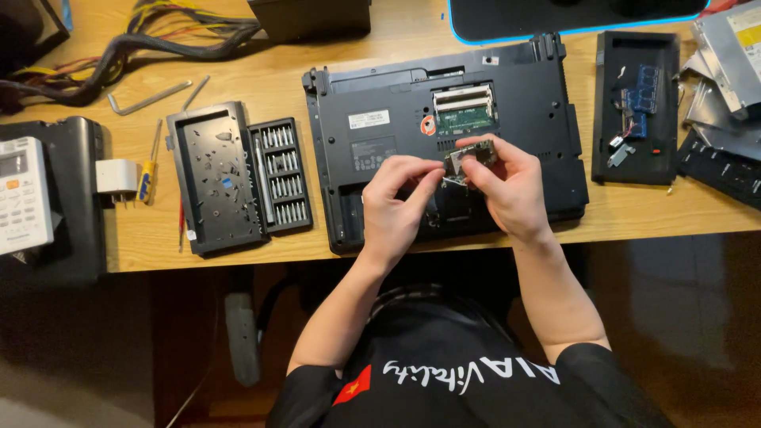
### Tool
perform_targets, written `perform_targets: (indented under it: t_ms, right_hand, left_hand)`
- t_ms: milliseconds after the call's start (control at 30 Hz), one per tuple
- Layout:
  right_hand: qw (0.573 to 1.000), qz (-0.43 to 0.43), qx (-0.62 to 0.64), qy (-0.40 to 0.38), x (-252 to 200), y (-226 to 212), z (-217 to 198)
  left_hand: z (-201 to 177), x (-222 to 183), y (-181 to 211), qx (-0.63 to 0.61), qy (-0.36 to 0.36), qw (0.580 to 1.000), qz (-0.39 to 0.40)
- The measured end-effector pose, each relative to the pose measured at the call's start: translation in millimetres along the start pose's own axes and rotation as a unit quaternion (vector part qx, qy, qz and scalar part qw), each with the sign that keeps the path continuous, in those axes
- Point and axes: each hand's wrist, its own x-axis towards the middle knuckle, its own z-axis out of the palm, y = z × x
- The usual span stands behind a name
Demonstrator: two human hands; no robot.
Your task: Disassembling a laptop to access internal components, removing and reinstalling the keyboard and working on a Wi-Fi card.
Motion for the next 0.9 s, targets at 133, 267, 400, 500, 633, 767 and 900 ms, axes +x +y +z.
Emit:
perform_targets:
  t_ms: [133,267,400,500,633,767,900]
  right_hand:
    - [1.000,0.012,0.005,0.023,-4,-2,3]
    - [1.000,-0.002,-0.004,0.015,-5,-2,2]
    - [1.000,-0.003,-0.010,0.015,-3,2,1]
    - [1.000,0.004,-0.007,0.027,-3,2,1]
    - [1.000,0.001,0.006,0.026,-3,1,2]
    - [1.000,-0.002,-0.009,0.013,-3,-1,3]
    - [1.000,-0.010,-0.009,0.000,-4,-2,5]
  left_hand:
    - [0,-1,-3,0.010,0.003,1.000,0.007]
    - [0,-1,-9,-0.005,-0.003,1.000,-0.018]
    - [0,0,-10,-0.011,-0.014,0.999,-0.042]
    - [0,0,-13,-0.018,-0.017,0.998,-0.058]
    - [0,-2,-14,-0.044,-0.018,0.996,-0.075]
    - [1,-1,-14,-0.039,-0.019,0.997,-0.060]
    - [1,-1,-13,-0.021,-0.025,0.999,-0.044]
